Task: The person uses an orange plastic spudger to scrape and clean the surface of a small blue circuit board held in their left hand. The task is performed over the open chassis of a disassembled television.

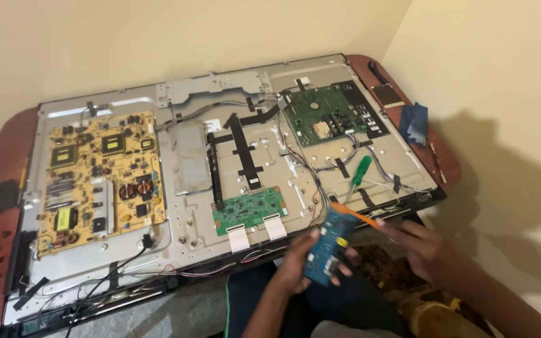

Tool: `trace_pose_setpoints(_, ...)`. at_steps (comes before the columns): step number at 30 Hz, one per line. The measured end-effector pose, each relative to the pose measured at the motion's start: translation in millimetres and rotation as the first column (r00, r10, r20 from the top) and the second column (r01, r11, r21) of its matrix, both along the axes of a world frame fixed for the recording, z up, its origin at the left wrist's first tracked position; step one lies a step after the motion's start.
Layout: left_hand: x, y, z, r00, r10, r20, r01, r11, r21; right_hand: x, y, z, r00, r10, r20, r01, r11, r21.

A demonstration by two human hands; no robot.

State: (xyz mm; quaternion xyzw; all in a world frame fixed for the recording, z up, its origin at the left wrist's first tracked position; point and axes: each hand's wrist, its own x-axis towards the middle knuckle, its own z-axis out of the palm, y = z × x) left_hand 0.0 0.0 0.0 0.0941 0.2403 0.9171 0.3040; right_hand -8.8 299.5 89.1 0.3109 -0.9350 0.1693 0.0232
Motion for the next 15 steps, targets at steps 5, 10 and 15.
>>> trace_pose_setpoints(5,-1,-21,6,0.991,0.129,-0.043,-0.134,0.981,-0.141,-3,-19,3,0.991,0.074,-0.115,-0.083,0.993,-0.084)
trace_pose_setpoints(10,0,-2,17,0.971,0.23,-0.057,-0.237,0.95,-0.201,12,-32,-10,0.98,-0.197,0.036,0.2,0.977,-0.072)
trace_pose_setpoints(15,9,1,38,0.945,0.326,-0.035,-0.325,0.917,-0.232,18,-29,-12,0.967,-0.21,0.142,0.229,0.965,-0.131)
